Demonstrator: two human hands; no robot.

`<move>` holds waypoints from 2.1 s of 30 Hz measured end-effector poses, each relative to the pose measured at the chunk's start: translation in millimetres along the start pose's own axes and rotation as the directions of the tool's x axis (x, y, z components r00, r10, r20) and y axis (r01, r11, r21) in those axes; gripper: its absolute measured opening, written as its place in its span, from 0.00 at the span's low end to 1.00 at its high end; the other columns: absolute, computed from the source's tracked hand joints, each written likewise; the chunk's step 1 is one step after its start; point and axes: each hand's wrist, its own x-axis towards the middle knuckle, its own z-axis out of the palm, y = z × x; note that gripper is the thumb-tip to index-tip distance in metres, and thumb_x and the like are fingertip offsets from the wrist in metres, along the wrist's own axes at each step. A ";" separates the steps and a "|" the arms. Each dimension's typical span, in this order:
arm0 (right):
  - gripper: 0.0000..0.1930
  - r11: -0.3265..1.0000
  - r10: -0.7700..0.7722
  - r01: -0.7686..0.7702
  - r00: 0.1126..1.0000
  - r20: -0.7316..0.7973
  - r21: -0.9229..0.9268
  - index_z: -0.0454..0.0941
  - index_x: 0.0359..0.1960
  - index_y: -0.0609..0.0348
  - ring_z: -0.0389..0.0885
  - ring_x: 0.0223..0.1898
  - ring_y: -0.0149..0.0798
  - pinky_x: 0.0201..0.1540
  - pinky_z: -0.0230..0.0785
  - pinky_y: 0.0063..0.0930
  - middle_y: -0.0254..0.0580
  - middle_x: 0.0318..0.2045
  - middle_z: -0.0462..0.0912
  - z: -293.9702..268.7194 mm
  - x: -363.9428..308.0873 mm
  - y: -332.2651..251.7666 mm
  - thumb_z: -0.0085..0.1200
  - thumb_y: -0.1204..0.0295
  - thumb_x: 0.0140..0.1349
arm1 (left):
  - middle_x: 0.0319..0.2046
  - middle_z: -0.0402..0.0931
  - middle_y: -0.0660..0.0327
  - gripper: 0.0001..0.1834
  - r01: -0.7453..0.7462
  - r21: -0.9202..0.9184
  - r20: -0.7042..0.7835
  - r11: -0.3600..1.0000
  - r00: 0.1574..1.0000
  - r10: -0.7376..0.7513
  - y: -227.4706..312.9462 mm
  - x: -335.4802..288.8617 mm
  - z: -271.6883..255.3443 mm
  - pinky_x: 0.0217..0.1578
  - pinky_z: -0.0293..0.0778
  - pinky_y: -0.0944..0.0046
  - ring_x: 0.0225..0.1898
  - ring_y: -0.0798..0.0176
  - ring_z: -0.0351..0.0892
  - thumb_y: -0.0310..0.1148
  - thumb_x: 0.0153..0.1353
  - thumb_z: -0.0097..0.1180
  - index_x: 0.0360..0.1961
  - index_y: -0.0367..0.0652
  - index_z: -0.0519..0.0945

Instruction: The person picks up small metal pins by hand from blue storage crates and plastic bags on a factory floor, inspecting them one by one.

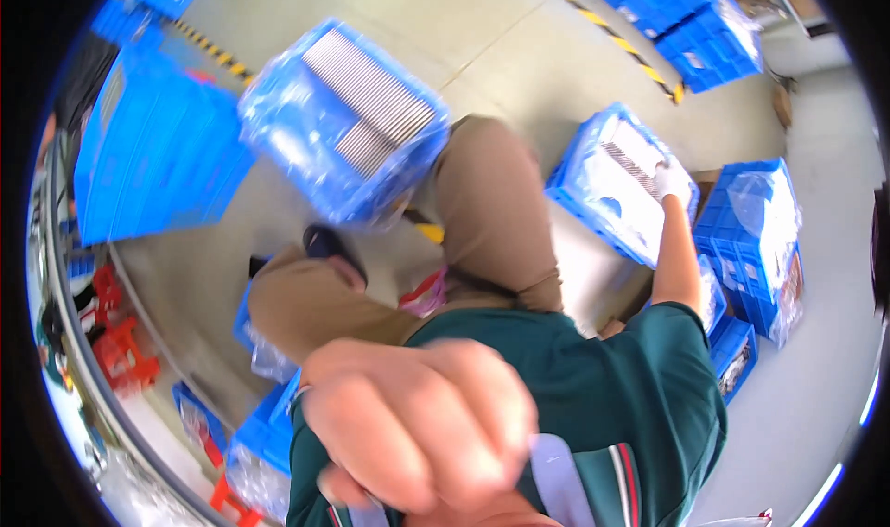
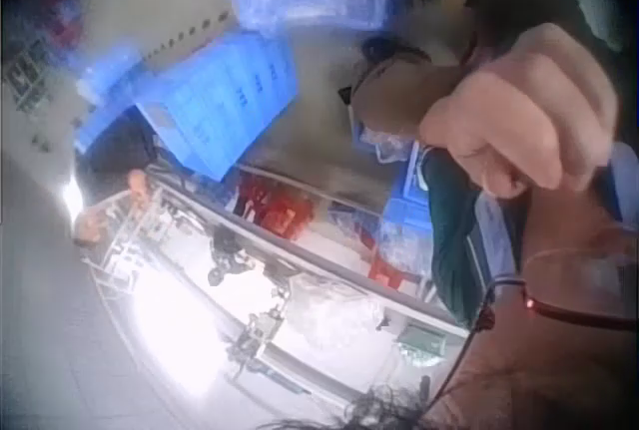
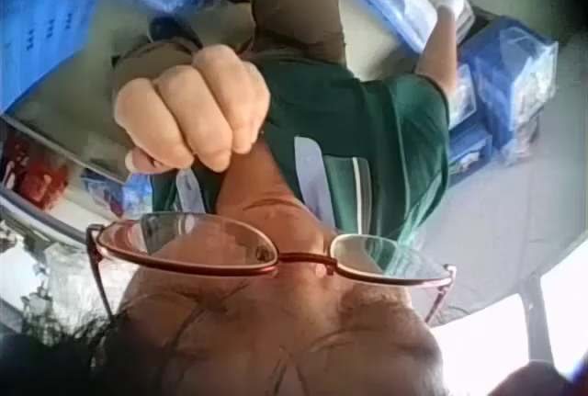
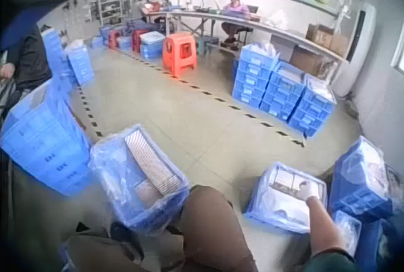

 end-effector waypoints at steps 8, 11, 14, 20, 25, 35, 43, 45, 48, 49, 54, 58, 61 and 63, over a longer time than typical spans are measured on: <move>0.15 0.957 0.268 -0.289 0.904 0.333 0.015 0.80 0.34 0.53 0.76 0.43 0.48 0.49 0.65 0.33 0.52 0.37 0.78 48.3 17.2 66.5 0.48 0.65 0.45 | 0.17 0.53 0.66 0.12 0.316 0.663 -0.610 0.678 0.753 0.246 -12.2 -63.4 -105.3 0.20 0.51 0.73 0.19 0.73 0.52 0.37 0.65 0.37 0.35 0.37 0.65; 0.20 0.959 0.259 -0.223 0.941 0.217 -0.176 0.79 0.35 0.60 0.76 0.42 0.48 0.46 0.66 0.34 0.55 0.38 0.77 49.8 33.1 62.1 0.50 0.57 0.47 | 0.14 0.51 0.71 0.12 0.526 0.600 -0.781 0.603 0.548 0.300 10.4 -96.2 -148.5 0.15 0.47 0.78 0.15 0.79 0.49 0.38 0.64 0.39 0.34 0.39 0.66; 0.23 0.942 0.323 -0.281 0.905 0.277 -0.183 0.77 0.38 0.60 0.74 0.45 0.50 0.48 0.65 0.34 0.54 0.42 0.75 60.1 53.4 31.6 0.50 0.55 0.47 | 0.13 0.52 0.71 0.11 0.602 0.577 -0.816 0.551 0.414 0.403 53.7 -126.0 -166.0 0.12 0.45 0.79 0.13 0.80 0.49 0.37 0.64 0.40 0.34 0.40 0.66; 0.20 0.982 0.138 -0.177 0.912 0.386 0.065 0.73 0.45 0.60 0.73 0.49 0.48 0.50 0.65 0.34 0.50 0.46 0.74 164.5 105.1 -26.4 0.46 0.64 0.51 | 0.13 0.52 0.71 0.08 0.622 0.496 -0.852 0.607 0.212 0.479 103.7 -159.9 -167.4 0.11 0.46 0.77 0.13 0.79 0.48 0.37 0.63 0.41 0.32 0.44 0.67; 0.20 0.988 -0.121 0.070 0.897 0.424 0.135 0.73 0.46 0.60 0.73 0.48 0.47 0.49 0.65 0.34 0.50 0.46 0.74 194.0 127.0 -156.5 0.46 0.65 0.52 | 0.11 0.53 0.71 0.12 0.686 0.483 -0.838 0.544 0.182 0.514 87.1 -135.1 -161.8 0.10 0.45 0.77 0.10 0.78 0.47 0.40 0.63 0.40 0.28 0.44 0.65; 0.19 0.974 0.016 0.107 0.846 0.534 -0.200 0.73 0.46 0.59 0.73 0.48 0.46 0.48 0.66 0.35 0.50 0.46 0.74 129.8 90.6 -38.9 0.46 0.66 0.52 | 0.11 0.53 0.71 0.12 0.714 0.419 -0.850 0.561 0.090 0.520 71.4 -131.5 -138.8 0.10 0.45 0.77 0.10 0.79 0.47 0.39 0.64 0.39 0.28 0.44 0.65; 0.17 0.899 0.297 -0.108 0.861 0.412 -0.424 0.74 0.44 0.58 0.74 0.48 0.45 0.48 0.67 0.34 0.48 0.46 0.74 89.7 99.0 71.7 0.45 0.65 0.54 | 0.12 0.54 0.71 0.11 0.687 0.442 -0.864 0.577 0.153 0.480 65.0 -132.4 -148.2 0.11 0.45 0.78 0.11 0.79 0.48 0.39 0.64 0.40 0.29 0.44 0.65; 0.17 0.900 0.370 -0.229 0.851 0.373 -0.371 0.76 0.43 0.56 0.74 0.48 0.43 0.48 0.68 0.33 0.46 0.46 0.75 87.2 96.4 66.0 0.45 0.63 0.55 | 0.12 0.54 0.71 0.11 0.693 0.443 -0.862 0.569 0.155 0.483 65.8 -133.2 -139.3 0.11 0.45 0.78 0.11 0.80 0.48 0.39 0.63 0.40 0.29 0.44 0.65; 0.15 0.836 0.285 0.012 0.844 0.454 -0.549 0.77 0.41 0.56 0.77 0.44 0.43 0.42 0.71 0.34 0.46 0.43 0.77 60.0 106.3 60.0 0.47 0.63 0.55 | 0.13 0.55 0.71 0.11 0.685 0.449 -0.866 0.573 0.176 0.468 65.0 -130.7 -146.2 0.11 0.45 0.78 0.11 0.80 0.47 0.39 0.63 0.40 0.29 0.44 0.65; 0.15 0.835 0.288 0.011 0.844 0.453 -0.550 0.77 0.41 0.56 0.77 0.44 0.43 0.42 0.71 0.34 0.46 0.43 0.77 60.6 111.2 60.3 0.47 0.63 0.55 | 0.13 0.55 0.71 0.11 0.683 0.448 -0.866 0.577 0.171 0.471 63.4 -130.8 -147.0 0.11 0.45 0.78 0.11 0.80 0.48 0.39 0.63 0.40 0.29 0.44 0.65; 0.15 0.598 0.287 0.348 0.748 0.598 -0.722 0.78 0.41 0.51 0.80 0.38 0.35 0.32 0.74 0.36 0.37 0.37 0.80 91.9 136.5 57.7 0.46 0.60 0.56 | 0.13 0.55 0.71 0.11 0.667 0.456 -0.861 0.590 0.163 0.482 56.1 -131.6 -142.4 0.11 0.45 0.78 0.12 0.80 0.48 0.39 0.63 0.40 0.28 0.44 0.65; 0.14 0.504 0.368 0.338 0.749 0.552 -0.795 0.78 0.40 0.49 0.80 0.34 0.32 0.28 0.75 0.35 0.33 0.36 0.80 105.4 133.5 56.1 0.50 0.62 0.53 | 0.13 0.55 0.71 0.10 0.661 0.453 -0.868 0.598 0.173 0.466 52.4 -129.3 -145.9 0.11 0.45 0.78 0.12 0.80 0.48 0.39 0.63 0.40 0.28 0.45 0.65; 0.15 0.574 0.305 0.351 0.747 0.591 -0.740 0.77 0.42 0.53 0.79 0.40 0.36 0.36 0.74 0.34 0.36 0.41 0.79 92.5 106.1 37.6 0.48 0.64 0.54 | 0.13 0.55 0.71 0.11 0.662 0.467 -0.851 0.586 0.156 0.502 59.0 -139.3 -133.5 0.11 0.45 0.78 0.12 0.80 0.48 0.39 0.63 0.40 0.28 0.44 0.65; 0.15 0.711 0.102 0.349 0.808 0.580 -0.611 0.76 0.43 0.53 0.76 0.46 0.40 0.44 0.70 0.34 0.40 0.46 0.76 83.5 89.4 39.8 0.46 0.65 0.55 | 0.13 0.55 0.71 0.11 0.652 0.473 -0.845 0.592 0.147 0.514 62.8 -142.9 -135.4 0.11 0.45 0.78 0.12 0.79 0.48 0.39 0.63 0.40 0.28 0.44 0.65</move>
